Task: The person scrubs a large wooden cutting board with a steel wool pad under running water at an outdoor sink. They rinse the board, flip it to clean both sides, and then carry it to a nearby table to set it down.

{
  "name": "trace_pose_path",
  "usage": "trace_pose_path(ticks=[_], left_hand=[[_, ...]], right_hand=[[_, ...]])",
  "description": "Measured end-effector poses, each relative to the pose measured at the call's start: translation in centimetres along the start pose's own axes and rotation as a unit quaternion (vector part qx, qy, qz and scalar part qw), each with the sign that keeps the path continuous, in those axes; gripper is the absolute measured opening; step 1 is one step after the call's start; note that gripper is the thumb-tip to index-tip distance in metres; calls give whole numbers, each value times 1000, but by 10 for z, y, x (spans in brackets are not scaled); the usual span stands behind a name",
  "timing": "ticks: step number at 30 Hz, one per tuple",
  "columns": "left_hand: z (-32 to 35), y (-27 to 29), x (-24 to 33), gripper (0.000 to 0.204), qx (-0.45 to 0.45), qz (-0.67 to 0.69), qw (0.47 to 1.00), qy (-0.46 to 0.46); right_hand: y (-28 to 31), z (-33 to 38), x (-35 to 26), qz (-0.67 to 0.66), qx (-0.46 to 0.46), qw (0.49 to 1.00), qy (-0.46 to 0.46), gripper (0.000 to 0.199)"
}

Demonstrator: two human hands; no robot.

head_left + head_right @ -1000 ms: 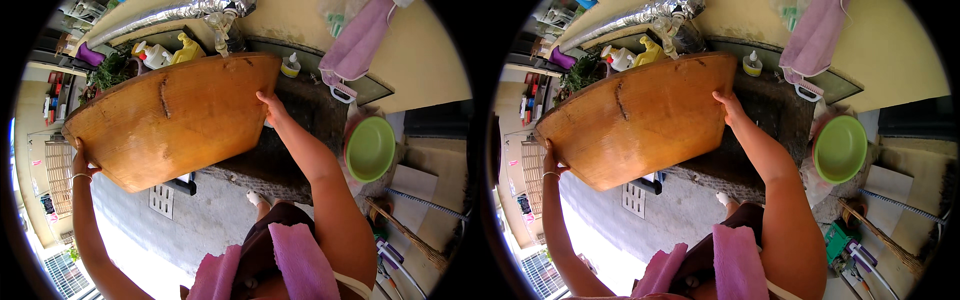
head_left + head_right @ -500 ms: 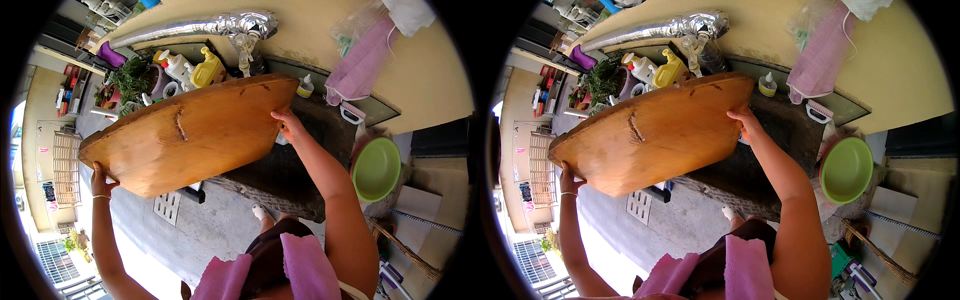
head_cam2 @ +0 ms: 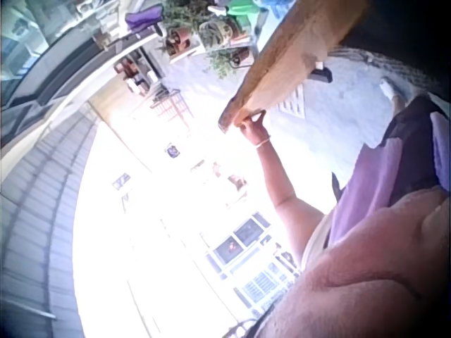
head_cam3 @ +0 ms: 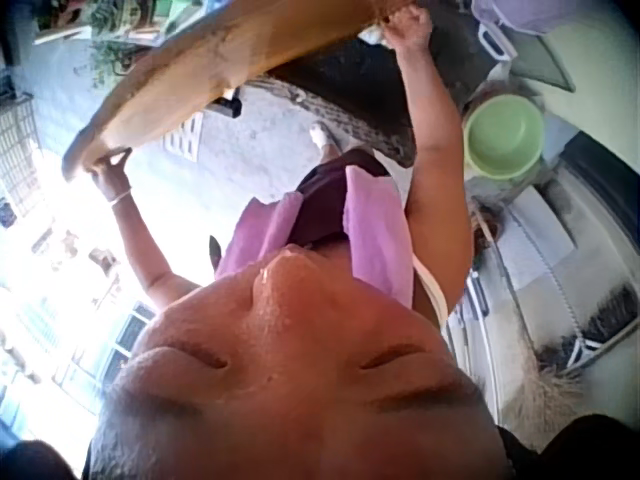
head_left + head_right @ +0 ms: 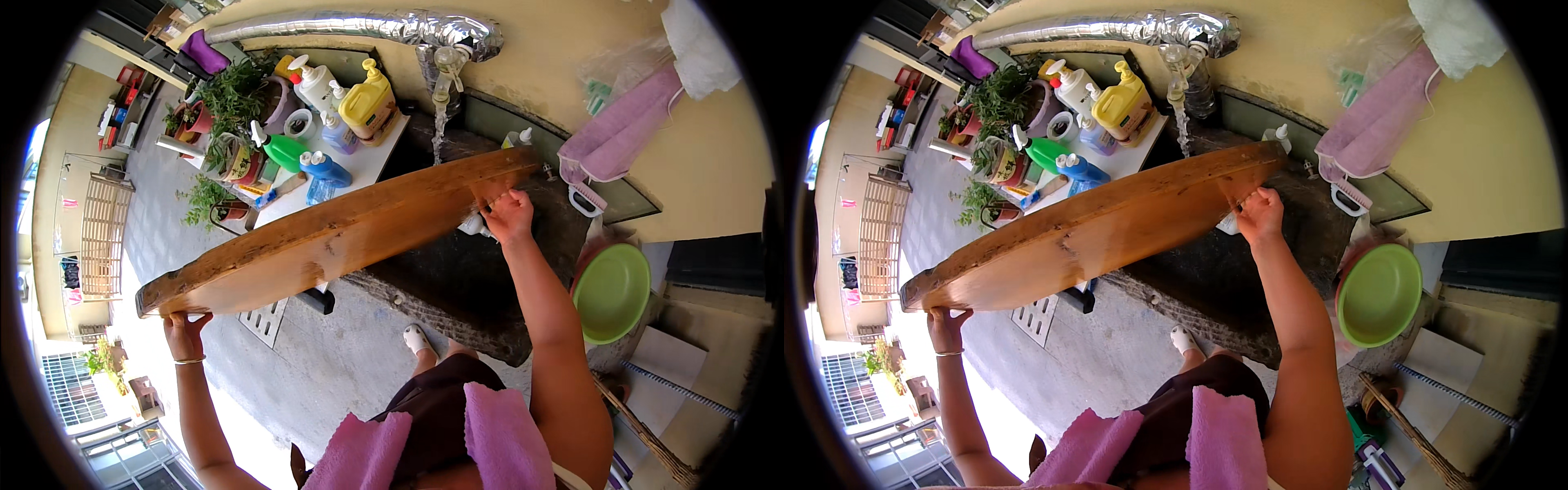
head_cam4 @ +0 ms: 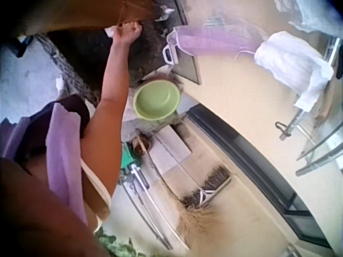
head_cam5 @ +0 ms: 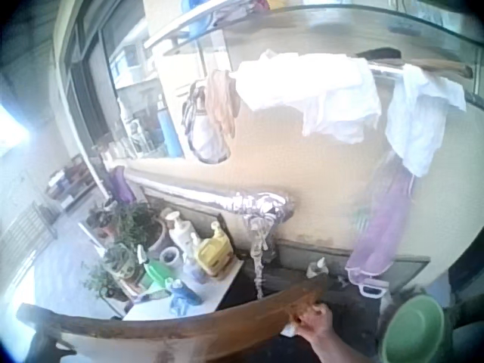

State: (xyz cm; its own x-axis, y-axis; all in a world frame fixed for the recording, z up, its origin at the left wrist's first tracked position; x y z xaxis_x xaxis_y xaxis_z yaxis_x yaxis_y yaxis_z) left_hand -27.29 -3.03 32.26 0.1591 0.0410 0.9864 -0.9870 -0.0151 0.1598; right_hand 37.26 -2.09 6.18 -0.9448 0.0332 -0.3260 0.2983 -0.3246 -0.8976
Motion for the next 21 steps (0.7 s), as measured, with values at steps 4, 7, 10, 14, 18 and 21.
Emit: trace_pose_path(ticks=[4,7,10,14,18,21], left_hand=[[45,-24,3,84,-24,36,999,-17],[82,9,-29,48,-24,98,993,-56],[103,-28,-29,35,-92,113,979,-144],[145,-35,-45,33,-64,161,976,-131],[164,-42,-46,39,-58,245,968,-8],[175,-48,-47,40,13,294,955,-35]], right_hand=[[24,21,-8,-6,-61,998,26,45],[33,34,0,-10,-139,990,21,46],[52,64,-1,-72,-198,977,11,47],[-7,113,7,-48,-91,995,1,42],[-19,141,10,-28,-52,998,-19,34],[-16,157,14,-42,-52,996,-55,31]])
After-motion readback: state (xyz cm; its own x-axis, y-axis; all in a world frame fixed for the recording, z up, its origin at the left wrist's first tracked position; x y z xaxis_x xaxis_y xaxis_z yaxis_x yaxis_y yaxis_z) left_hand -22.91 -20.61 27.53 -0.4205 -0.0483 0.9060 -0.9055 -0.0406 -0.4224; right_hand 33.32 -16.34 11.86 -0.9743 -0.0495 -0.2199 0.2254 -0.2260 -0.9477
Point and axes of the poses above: each hand's wrist, its own z-axis away from the middle knuckle, its own y-axis out of the back of the hand, x = y × z, the point moved 4 cm from there along -z, towards the middle knuckle, and after that the axes turned 9 degrees about -x, right-handed, at the moved point
